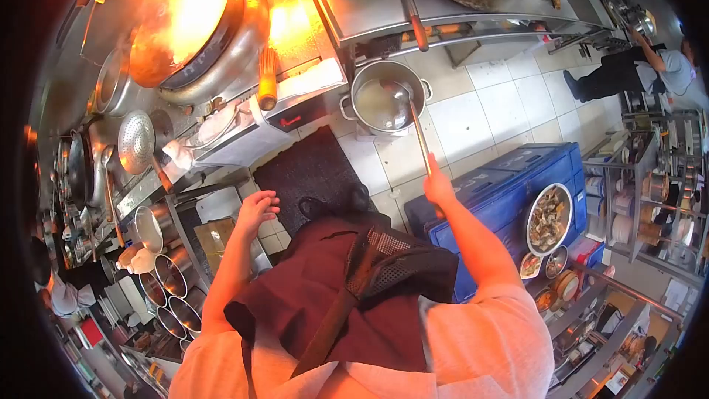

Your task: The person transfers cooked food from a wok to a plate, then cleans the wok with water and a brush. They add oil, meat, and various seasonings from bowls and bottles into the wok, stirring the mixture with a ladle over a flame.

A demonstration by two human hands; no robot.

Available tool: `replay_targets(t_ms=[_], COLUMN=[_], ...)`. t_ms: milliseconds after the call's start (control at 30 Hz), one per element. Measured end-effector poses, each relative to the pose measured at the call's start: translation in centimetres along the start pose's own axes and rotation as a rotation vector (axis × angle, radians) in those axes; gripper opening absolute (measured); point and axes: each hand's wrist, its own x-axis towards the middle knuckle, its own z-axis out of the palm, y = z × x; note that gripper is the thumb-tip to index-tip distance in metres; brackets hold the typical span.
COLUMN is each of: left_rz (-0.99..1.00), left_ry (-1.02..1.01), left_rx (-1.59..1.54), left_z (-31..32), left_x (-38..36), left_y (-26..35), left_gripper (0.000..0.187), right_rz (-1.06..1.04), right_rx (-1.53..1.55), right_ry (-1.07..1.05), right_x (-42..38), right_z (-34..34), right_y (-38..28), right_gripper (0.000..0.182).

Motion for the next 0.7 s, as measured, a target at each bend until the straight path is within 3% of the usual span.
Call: replay_targets(t_ms=[100, 200, 267, 300, 367, 467, 700], left_rz=[0.042, 0.048, 0.04, 0.026, 0.023, -0.023, 0.014], left_ry=[-0.02, -0.009, -0.001, 0.002, 0.01, 0.076, 0.139], left_rx=[0.051, 0.096, 0.119, 0.154, 0.188, 0.159, -0.008], left_z=[1.5, 1.3, 0.3, -0.4, -2.2, -4.4, -7.0], left_x=[0.2, -0.5, -1.6, -1.7, -2.6, -4.0, -3.4], left_y=[1.8, 1.9, 1.1, 0.3, -1.0, -1.8, -2.4], left_gripper=[0.033, 0.033, 0.033, 0.032, 0.03, 0.029, 0.027], right_rz=[0.082, -0.024, 0.244, 0.233, 0.43, 0.37, 0.416], right_rx=[-0.049, 0.031, 0.691, 0.692, 1.286, 1.535, 1.57], right_ry=[-0.084, 0.033, -0.393, -0.388, -0.517, -0.586, -0.583], right_x=[5.3, 9.6, 10.2, 10.6, 11.0, 6.0, -6.8], right_z=[1.7, 3.9, 1.8, 1.4, 0.6, -0.4, -11.4], right_y=[-1.9, -2.4, -5.0, -5.0, -4.8, -3.7, -10.4], right_gripper=[0.085, 0.075, 0.053, 0.053, 0.032, 0.022, 0.037])
